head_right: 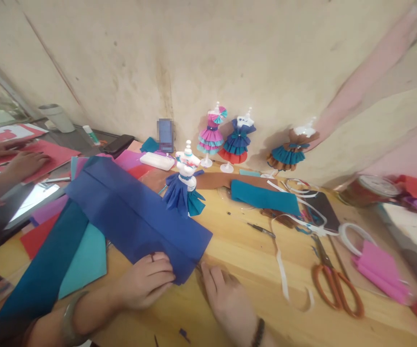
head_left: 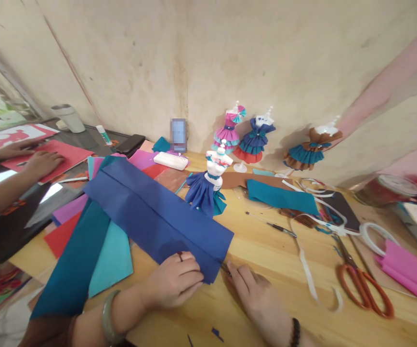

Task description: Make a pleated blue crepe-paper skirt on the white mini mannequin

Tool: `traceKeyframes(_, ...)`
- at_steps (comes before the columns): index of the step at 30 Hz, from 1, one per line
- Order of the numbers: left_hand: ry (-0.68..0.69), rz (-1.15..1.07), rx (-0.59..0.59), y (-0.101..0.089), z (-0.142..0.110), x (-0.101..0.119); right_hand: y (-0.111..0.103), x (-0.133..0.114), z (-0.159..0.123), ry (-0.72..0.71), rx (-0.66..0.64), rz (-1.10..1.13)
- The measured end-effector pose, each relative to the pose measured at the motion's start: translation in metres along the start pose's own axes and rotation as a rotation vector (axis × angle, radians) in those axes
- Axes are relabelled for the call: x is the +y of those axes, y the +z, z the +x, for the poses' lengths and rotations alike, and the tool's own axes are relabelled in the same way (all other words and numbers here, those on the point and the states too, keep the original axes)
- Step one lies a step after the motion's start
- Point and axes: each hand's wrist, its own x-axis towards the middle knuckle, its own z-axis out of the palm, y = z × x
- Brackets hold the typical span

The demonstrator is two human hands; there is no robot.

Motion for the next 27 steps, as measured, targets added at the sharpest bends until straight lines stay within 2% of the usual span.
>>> traceKeyframes(27,0.039,0.038,-0.001,-0.0012,0.001,0.001,0.0027,0.0016,0.0003,-0.018,0.006,0.025)
